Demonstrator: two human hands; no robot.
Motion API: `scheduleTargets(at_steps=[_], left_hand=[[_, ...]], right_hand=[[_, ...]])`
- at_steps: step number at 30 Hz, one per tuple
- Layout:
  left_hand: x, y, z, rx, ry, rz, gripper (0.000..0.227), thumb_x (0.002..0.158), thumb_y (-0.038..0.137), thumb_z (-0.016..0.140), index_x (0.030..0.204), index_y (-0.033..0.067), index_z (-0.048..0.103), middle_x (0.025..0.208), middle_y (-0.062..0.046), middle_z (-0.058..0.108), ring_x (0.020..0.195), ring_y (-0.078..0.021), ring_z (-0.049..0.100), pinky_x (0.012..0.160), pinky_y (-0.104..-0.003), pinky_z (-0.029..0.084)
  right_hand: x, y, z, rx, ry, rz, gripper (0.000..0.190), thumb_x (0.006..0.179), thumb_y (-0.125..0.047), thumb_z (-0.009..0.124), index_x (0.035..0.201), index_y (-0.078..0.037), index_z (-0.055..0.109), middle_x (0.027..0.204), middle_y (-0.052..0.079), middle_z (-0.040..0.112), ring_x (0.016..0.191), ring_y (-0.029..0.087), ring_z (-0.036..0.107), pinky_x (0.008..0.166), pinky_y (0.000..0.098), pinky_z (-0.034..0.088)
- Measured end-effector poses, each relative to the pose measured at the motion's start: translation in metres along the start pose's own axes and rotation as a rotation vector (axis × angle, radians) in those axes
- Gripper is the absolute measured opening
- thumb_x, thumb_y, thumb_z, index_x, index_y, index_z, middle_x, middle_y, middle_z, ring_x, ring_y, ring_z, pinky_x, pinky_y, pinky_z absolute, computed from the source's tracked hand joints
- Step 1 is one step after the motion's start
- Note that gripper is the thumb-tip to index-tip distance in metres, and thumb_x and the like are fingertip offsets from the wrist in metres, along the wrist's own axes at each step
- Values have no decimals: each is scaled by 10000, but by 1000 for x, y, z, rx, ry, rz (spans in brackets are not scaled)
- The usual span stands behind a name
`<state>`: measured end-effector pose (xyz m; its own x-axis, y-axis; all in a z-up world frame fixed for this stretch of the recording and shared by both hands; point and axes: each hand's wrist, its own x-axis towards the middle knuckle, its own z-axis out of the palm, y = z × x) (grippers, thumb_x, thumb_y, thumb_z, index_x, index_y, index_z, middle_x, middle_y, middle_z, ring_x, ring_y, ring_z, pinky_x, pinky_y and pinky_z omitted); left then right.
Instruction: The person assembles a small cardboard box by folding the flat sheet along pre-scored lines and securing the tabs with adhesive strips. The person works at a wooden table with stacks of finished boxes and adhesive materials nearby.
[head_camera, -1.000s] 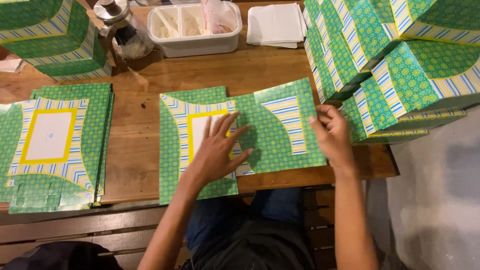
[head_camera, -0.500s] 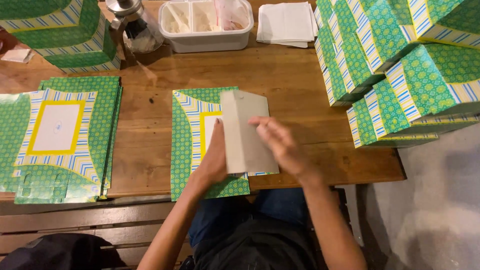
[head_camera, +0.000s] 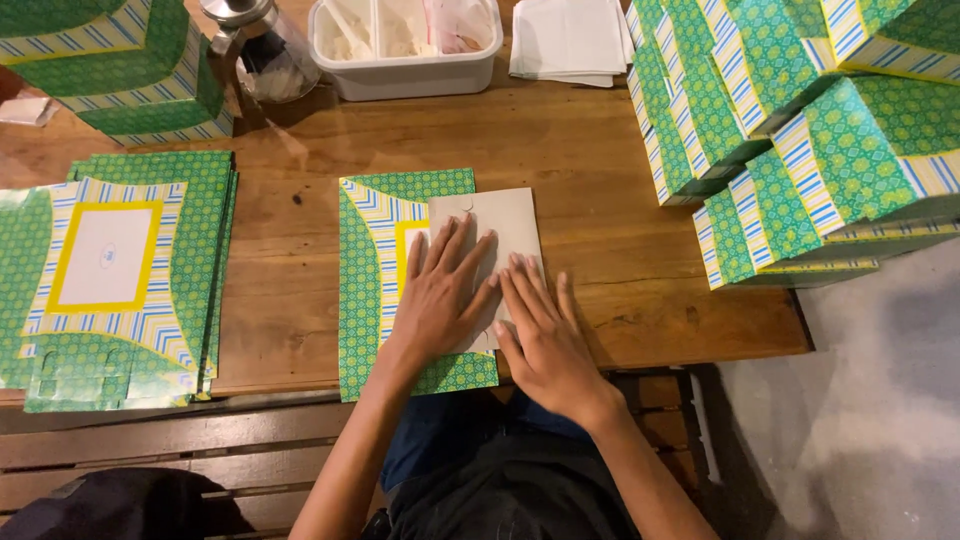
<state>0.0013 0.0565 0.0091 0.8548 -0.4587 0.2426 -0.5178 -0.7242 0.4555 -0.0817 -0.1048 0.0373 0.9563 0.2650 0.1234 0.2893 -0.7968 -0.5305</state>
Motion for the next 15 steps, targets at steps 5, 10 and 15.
scheduleTargets(at_steps=[5,10,15], left_hand=[[0,2,-3,31,-42,-22,548,1022,456,469,1534,264,504,1633,-128,388,1554,-328,254,1251,-550,56],[0,0,1,63,-49,-15,566,1027,482,447,1545,258,490,1645,-129,367,1560,-335,235,1254,-554,45],[0,-1,2,80,-48,-17,556,1019,473,461,1540,282,492,1644,-104,374,1562,-315,235,1253,-547,49]], right_hand=[[-28,-2,-6,-55,-7,49,599,1115,-338,374,1581,36,322,1691,233,180,1567,367,79,1199,605,-137],[-7,11,-9,-77,2,62,617,1123,-381,342,1606,0,291,1699,211,163,1571,366,63,1172,662,-144],[35,39,-9,-187,-79,64,639,1113,-429,340,1632,-65,256,1723,131,141,1581,373,48,1147,739,-130]])
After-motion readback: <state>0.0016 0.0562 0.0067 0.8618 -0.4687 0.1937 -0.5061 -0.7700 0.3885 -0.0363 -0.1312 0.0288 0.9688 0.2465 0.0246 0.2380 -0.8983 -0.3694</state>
